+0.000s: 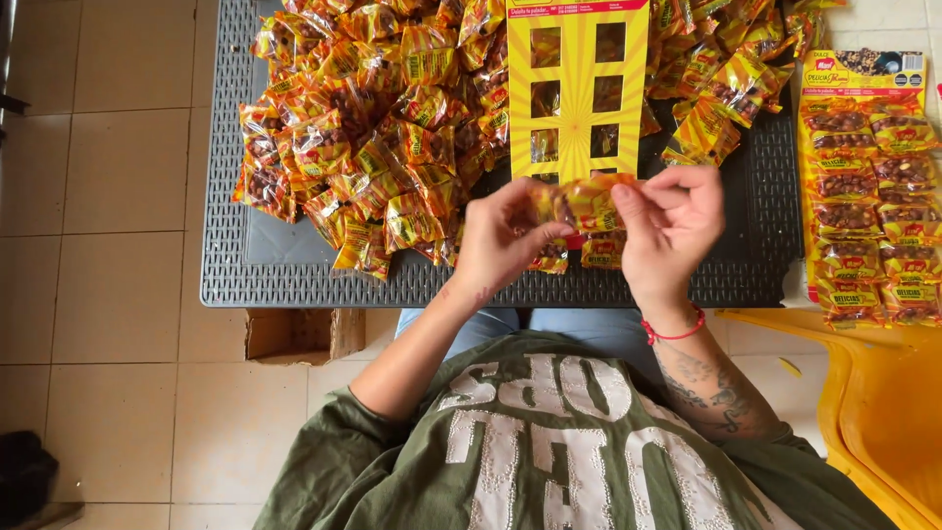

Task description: The person attaches snack packets to a yellow cardboard display rack by inserting their edges into slots, then places the finished rack onto a stack.

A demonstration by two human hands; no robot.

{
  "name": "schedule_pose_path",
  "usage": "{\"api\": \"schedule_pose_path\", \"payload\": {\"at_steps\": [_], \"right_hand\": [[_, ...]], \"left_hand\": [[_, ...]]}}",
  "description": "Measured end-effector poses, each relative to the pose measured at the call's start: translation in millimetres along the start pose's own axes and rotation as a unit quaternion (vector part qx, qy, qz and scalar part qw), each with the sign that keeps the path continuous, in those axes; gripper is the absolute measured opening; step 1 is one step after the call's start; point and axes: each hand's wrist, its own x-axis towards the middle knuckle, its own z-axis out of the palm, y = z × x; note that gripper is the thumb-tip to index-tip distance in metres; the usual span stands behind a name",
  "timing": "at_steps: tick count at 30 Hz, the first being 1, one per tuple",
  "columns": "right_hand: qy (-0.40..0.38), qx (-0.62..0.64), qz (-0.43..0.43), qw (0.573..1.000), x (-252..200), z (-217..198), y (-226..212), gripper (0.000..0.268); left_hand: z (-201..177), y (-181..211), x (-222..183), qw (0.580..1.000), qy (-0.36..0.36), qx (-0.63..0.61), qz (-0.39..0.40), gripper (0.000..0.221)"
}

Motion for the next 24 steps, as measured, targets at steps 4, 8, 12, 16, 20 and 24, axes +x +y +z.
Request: {"api": "schedule_pose_path", "payload": {"at_steps": [4,8,12,16,20,24], "right_hand": [[-0.07,-0.011,0.027,0.997,2,-21,6,0.02],[-0.187,-0.052,-0.033,0.98,9,-10,-27,0.036],[-0.252,-0.17,0.03,0.952,16,2,-6,0.013],[-0.237,-0.199,0.132,0.942,31,8,61,0.007],[-0.219,-0.216,0.167,0.937,48,21,91,0.007],[-0.217,-0.369,0.08,0.9,53,30,105,0.012]], "left_hand": [[-34,-7,9,0.98,-0.031,0.164,0.11,0.01],[-35,5,7,0.952,-0.172,0.219,0.132,0.006],[-32,2,18,0.956,-0.195,0.211,0.064,0.007],[-34,-55,51,0.954,-0.121,0.272,0.034,0.008],[-28,-113,80,0.927,-0.081,0.365,0.002,0.013],[-17,-149,89,0.886,-0.029,0.462,-0.031,0.016]]}}
